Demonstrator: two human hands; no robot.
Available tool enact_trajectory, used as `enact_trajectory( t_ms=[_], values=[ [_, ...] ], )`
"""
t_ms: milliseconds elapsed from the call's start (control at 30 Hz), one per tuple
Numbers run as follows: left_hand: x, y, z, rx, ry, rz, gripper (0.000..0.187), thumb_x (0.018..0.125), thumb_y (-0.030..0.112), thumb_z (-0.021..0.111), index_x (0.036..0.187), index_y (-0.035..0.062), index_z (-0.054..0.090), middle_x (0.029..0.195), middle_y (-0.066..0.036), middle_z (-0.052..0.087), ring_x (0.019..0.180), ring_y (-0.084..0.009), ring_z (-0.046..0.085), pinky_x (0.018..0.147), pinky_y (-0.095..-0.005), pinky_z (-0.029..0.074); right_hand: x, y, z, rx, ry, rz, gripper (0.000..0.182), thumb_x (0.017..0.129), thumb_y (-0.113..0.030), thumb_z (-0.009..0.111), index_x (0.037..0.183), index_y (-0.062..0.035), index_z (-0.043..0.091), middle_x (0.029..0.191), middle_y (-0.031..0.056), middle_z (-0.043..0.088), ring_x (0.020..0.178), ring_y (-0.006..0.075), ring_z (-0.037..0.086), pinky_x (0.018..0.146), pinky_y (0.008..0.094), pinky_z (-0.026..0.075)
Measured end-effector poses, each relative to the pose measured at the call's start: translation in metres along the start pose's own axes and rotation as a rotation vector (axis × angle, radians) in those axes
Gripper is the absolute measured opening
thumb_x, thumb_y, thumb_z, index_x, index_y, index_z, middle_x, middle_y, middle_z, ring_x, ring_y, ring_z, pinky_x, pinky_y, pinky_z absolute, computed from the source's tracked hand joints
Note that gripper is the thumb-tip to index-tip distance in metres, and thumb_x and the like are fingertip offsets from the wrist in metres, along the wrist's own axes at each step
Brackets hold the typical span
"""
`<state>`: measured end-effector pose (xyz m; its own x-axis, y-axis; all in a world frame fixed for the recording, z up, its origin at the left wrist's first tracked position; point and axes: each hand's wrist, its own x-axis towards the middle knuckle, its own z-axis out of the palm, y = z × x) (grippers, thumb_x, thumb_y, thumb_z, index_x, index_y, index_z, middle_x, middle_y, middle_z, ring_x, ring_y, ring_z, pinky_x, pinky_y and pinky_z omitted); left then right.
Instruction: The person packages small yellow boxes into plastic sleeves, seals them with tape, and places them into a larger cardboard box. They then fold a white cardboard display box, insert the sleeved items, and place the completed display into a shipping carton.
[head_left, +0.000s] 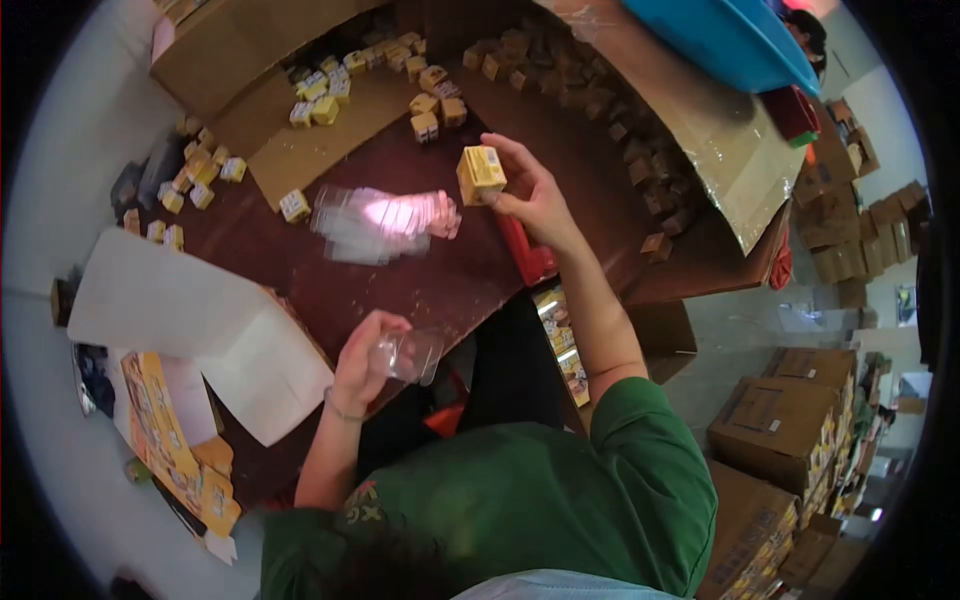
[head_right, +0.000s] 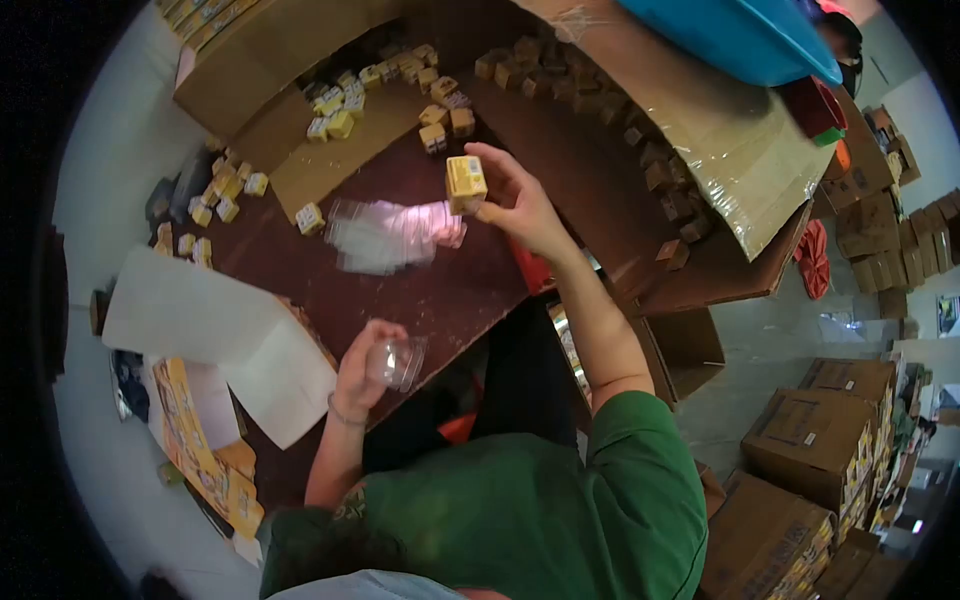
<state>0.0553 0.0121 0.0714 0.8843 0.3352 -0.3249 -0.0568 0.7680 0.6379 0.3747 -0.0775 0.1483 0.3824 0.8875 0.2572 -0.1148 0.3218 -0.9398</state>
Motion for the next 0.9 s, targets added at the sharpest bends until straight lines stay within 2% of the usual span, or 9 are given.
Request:
enact_trajectory(
  t_ms=[200,233,333,433,567,667,733,800,900],
  values=[
    [0.004,-0.001,0.050,0.024,-0.413,0.056,0.069,0.098,0.058,0.039,0.143,0.0050,0.033,0.109,-0.013,0.062,0.086,-0.0230,0.067,0.068,-0.0317,0.057,-0.093,0.000,0.090,-0.206,-0.139,-0.012,0.062,0.077,0.002,0.071,0.135,-0.0068,0.052,0.131,0.0085,0.057,0.126,0.0200,0.051,0.107,0.0355,0.040],
    [0.001,-0.010,0.043,-0.030,-0.464,0.026,0.067,0.099,0.053,0.046,0.145,0.0056,0.033,0.112,-0.013,0.063,0.087,-0.0237,0.067,0.068,-0.0317,0.057,-0.098,0.005,0.093,-0.468,-0.268,-0.242,0.062,0.076,0.000,0.073,0.134,-0.0085,0.053,0.137,0.0108,0.053,0.130,0.0252,0.049,0.111,0.0380,0.036],
    [-0.030,-0.015,0.046,0.284,-0.263,0.037,0.060,0.098,0.041,0.055,0.143,0.0057,0.036,0.112,-0.012,0.063,0.086,-0.0222,0.067,0.066,-0.0316,0.057,-0.132,0.000,0.107,-0.395,-0.313,-0.159,0.063,0.078,-0.008,0.075,0.137,-0.0090,0.052,0.143,0.0136,0.046,0.133,0.0287,0.045,0.113,0.0399,0.032],
    [-0.052,-0.019,0.049,0.808,-0.190,0.393,0.056,0.087,0.023,0.070,0.134,0.0031,0.045,0.113,-0.010,0.063,0.101,-0.0219,0.064,0.092,-0.0317,0.049,-0.155,-0.010,0.113,0.001,-0.238,0.054,0.069,0.084,-0.024,0.074,0.144,-0.0077,0.045,0.151,0.0162,0.037,0.137,0.0290,0.040,0.113,0.0411,0.032],
    [-0.077,-0.005,0.053,1.073,-0.166,0.320,0.062,0.080,0.024,0.075,0.132,0.0029,0.048,0.119,-0.012,0.061,0.109,-0.0200,0.060,0.099,-0.0330,0.043,-0.153,-0.017,0.114,-0.414,-0.393,-0.037,0.071,0.082,-0.029,0.075,0.143,-0.0065,0.046,0.145,0.0144,0.045,0.135,0.0297,0.042,0.113,0.0414,0.031],
    [-0.075,-0.020,0.042,0.958,-0.142,0.478,0.067,0.083,0.030,0.075,0.136,0.0031,0.045,0.122,-0.011,0.060,0.102,-0.0215,0.063,0.097,-0.0330,0.046,-0.155,-0.024,0.126,-0.464,-0.410,-0.062,0.059,0.079,-0.021,0.078,0.134,-0.0117,0.056,0.138,0.0134,0.050,0.129,0.0279,0.047,0.103,0.0390,0.043],
    [-0.082,-0.017,0.041,0.576,-0.225,0.292,0.072,0.084,0.036,0.075,0.139,0.0033,0.042,0.124,-0.010,0.059,0.103,-0.0217,0.062,0.098,-0.0327,0.045,-0.157,-0.026,0.134,-0.411,-0.340,-0.148,0.049,0.078,-0.010,0.077,0.125,-0.0133,0.062,0.136,0.0126,0.051,0.126,0.0264,0.050,0.096,0.0365,0.049],
    [-0.086,-0.014,0.034,0.312,-0.340,0.131,0.074,0.088,0.039,0.073,0.143,0.0028,0.038,0.129,-0.009,0.055,0.103,-0.0175,0.061,0.093,-0.0297,0.048,-0.164,-0.010,0.135,-0.476,-0.393,-0.259,0.048,0.079,-0.005,0.075,0.125,-0.0123,0.062,0.137,0.0124,0.050,0.124,0.0280,0.052,0.098,0.0375,0.048],
    [-0.081,-0.027,0.038,0.470,-0.180,0.296,0.065,0.091,0.029,0.070,0.142,0.0019,0.039,0.127,-0.009,0.056,0.106,-0.0139,0.058,0.093,-0.0287,0.047,-0.173,-0.009,0.141,-0.461,-0.381,-0.181,0.051,0.080,-0.003,0.073,0.129,-0.0106,0.059,0.139,0.0143,0.049,0.127,0.0299,0.051,0.103,0.0387,0.044]
  ],
)
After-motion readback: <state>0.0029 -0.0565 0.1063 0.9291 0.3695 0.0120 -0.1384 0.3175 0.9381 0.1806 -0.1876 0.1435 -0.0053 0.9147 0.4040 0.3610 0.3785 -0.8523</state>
